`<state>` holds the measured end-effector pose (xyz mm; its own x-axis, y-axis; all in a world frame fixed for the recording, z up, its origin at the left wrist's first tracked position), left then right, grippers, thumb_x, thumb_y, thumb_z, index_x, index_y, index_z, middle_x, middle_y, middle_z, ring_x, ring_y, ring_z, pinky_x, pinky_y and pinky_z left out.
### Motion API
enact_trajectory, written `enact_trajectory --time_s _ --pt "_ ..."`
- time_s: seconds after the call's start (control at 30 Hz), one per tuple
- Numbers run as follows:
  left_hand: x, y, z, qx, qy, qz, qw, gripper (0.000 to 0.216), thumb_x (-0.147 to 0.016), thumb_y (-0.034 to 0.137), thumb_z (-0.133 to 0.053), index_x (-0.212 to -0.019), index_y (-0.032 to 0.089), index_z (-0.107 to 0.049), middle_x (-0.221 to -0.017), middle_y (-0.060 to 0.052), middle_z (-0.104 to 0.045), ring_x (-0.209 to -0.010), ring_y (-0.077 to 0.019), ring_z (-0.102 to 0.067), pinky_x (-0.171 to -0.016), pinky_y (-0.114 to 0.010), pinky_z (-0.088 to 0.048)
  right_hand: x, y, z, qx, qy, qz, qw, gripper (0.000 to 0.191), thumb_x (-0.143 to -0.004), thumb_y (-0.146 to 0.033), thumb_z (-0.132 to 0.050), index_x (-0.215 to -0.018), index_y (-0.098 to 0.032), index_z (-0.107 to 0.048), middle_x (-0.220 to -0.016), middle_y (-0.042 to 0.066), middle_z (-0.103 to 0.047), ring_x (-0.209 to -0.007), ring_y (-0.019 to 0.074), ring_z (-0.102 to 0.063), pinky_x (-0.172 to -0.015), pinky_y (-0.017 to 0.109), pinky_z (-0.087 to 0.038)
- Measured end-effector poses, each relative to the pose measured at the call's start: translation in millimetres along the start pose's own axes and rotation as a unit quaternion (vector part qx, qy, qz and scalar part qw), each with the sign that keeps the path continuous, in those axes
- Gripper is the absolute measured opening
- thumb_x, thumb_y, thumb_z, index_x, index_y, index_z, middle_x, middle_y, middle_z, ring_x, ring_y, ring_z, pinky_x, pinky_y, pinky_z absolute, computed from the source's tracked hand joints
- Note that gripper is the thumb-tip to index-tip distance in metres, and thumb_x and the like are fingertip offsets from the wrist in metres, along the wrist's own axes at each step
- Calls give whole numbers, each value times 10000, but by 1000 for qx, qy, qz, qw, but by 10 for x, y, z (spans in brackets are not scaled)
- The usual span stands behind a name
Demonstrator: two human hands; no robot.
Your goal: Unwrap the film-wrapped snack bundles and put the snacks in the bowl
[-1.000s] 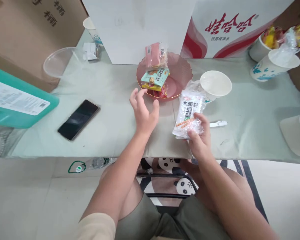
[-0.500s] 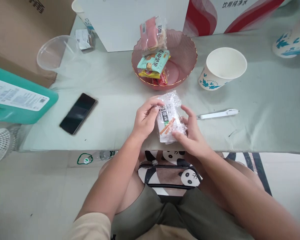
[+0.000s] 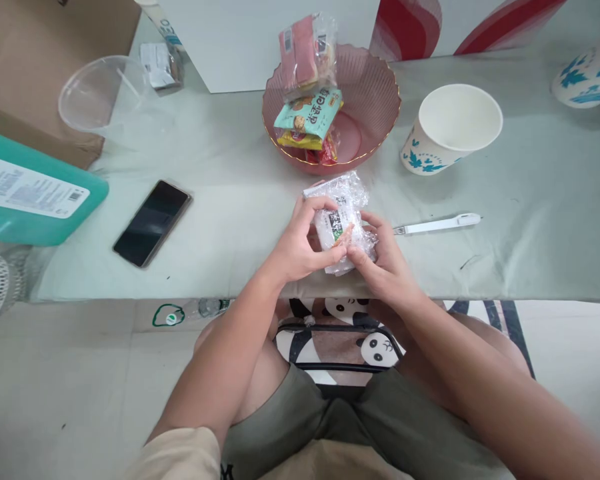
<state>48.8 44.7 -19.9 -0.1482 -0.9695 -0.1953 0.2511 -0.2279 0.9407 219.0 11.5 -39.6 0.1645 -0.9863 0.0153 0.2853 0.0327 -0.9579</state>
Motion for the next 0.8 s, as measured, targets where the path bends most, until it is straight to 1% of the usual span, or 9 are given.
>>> enact_trajectory --time_s 0.07,0.17,0.27,0.33,0.43,0.5,0.57,0.7,0.8 --pt "1 -10 -68 48 -45 23 998 458 -725 286 -780 -1138 306 -583 -1223 -40 -612 -833 -132 -679 -671 -251 -618 3 -57 14 30 -4 20 999 602 -941 -543 -618 -1431 -238 -449 -1285 127 -679 -1108 275 -693 -943 463 -595" --pt "-4 -35 -64 65 -47 51 995 454 -718 258 -776 -1117 303 -564 -1221 -36 -592 -844 -135 -675 -672 -251 -617 8 -156 147 93 9 56 994 458 -950 -439 -579 -1354 -228 -538 -1263 118 -699 -975 246 -714 -833 428 -602" --pt "-14 -52 -36 62 -40 62 995 415 -718 248 -767 -1078 289 -564 -1175 -29 -566 -785 -112 -662 -612 -227 -593 17 -244 491 173 104 111 973 272 -902 -263 -519 -1140 -221 -644 -1034 81 -719 -815 217 -692 -755 403 -583" --pt "-21 -53 -26 58 -35 60 996 376 -724 257 -766 -1041 278 -564 -1156 -24 -543 -731 -87 -642 -570 -212 -573 34 -246 756 246 178 134 943 279 -821 -182 -505 -1039 -227 -673 -950 80 -706 -866 252 -693 -820 451 -576" --pt "-25 -63 -25 59 -29 66 996 356 -731 280 -770 -1016 272 -556 -1147 -22 -537 -695 -76 -632 -531 -202 -554 27 -75 1028 352 204 91 909 412 -724 -165 -528 -1088 -232 -710 -1125 137 -718 -1102 349 -667 -975 576 -523" --pt "-26 -79 -32 59 -30 72 995 370 -727 282 -776 -1017 271 -547 -1132 -22 -541 -681 -74 -617 -538 -209 -559 19 97 1121 394 185 37 900 448 -729 -206 -549 -1143 -231 -719 -1258 154 -701 -1232 401 -612 -1045 646 -458" --pt "-28 -90 -33 49 -30 68 996 379 -723 275 -784 -1016 268 -544 -1122 -20 -535 -654 -60 -576 -542 -212 -555 22 214 1171 413 179 2 893 377 -781 -273 -562 -1117 -230 -727 -1273 152 -700 -1265 419 -588 -1067 679 -411" --pt "-33 -81 -30 23 -25 25 999 355 -746 269 -773 -1018 261 -546 -1260 -35 -534 -639 -35 -542 -518 -199 -522 30 196 1200 409 209 -48 887 236 -858 -363 -569 -991 -226 -708 -1119 154 -723 -1145 387 -622 -1042 679 -388" --pt "-31 -55 -66 6 -41 -8 999 350 -788 271 -757 -1060 258 -536 -1482 -89 -479 -821 -101 -664 -542 -207 -540 44 48 1080 278 207 -73 935 200 -894 -386 -567 -982 -225 -645 -886 94 -709 -849 266 -653 -863 498 -509"
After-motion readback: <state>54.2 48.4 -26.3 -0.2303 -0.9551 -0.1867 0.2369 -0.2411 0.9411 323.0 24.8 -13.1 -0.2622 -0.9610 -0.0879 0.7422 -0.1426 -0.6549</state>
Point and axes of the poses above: each hand's wrist, its own x-axis away from the middle knuckle, its own z-axis out of the back of the hand, y = z × x, the point moved 6 cm from there along -x, towards the middle knuckle
